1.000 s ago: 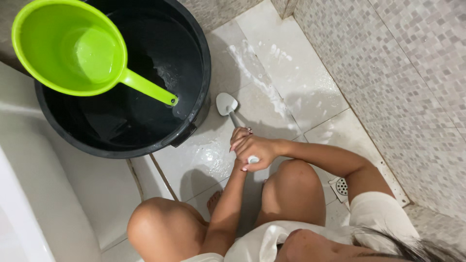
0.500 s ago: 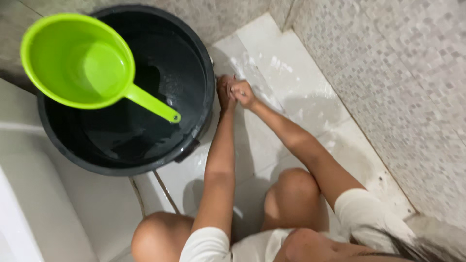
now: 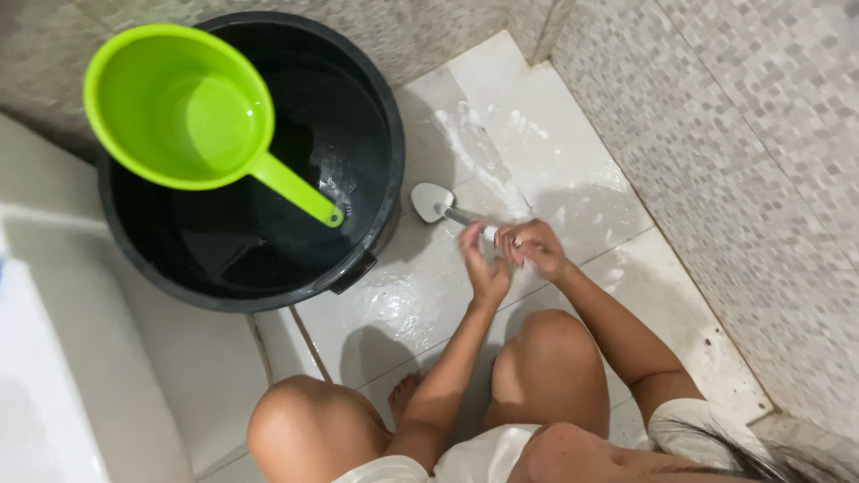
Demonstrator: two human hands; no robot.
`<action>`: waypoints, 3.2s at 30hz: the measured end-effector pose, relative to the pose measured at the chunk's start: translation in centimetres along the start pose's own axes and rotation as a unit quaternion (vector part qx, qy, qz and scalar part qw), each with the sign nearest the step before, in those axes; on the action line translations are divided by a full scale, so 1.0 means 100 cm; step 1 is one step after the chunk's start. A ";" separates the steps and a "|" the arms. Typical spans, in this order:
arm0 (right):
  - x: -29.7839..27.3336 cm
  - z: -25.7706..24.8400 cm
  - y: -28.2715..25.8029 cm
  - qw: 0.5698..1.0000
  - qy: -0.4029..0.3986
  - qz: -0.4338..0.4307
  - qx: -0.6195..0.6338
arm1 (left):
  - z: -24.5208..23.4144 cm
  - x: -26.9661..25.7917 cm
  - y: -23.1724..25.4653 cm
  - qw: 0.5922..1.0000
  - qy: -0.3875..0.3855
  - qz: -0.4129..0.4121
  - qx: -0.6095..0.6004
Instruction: The person cleans the bathroom floor by applying liquid from a purple bottle, scrubbing the tiles and corners with a long-handled brush and a sponge, and rinsing the area with water from a green pitcher.
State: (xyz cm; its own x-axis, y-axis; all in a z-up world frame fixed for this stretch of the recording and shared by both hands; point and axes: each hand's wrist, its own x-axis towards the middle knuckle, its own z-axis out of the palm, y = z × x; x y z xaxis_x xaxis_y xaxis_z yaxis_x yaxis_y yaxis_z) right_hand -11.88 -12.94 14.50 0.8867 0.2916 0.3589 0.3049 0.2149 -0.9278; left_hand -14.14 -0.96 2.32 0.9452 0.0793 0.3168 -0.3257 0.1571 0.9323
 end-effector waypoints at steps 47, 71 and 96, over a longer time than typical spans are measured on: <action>0.169 0.148 -0.008 0.927 0.143 0.079 -0.339 | -0.331 0.086 0.055 0.741 0.621 0.096 -0.235; 0.071 -0.063 0.010 0.968 0.082 0.235 0.011 | 0.026 0.211 0.007 0.831 -0.118 -0.187 -0.510; 0.161 -0.056 0.138 0.786 0.106 -0.044 -0.607 | 0.013 0.267 -0.127 0.946 0.107 -0.170 -0.253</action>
State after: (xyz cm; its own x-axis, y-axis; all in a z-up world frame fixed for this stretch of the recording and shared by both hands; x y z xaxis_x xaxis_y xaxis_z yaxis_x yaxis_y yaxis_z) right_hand 8.57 -10.53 6.90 0.8419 0.1363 0.5222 0.3621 -0.8600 -0.3594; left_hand 15.31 -2.07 -0.87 0.9884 0.1295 -0.0792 -0.0256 0.6566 0.7538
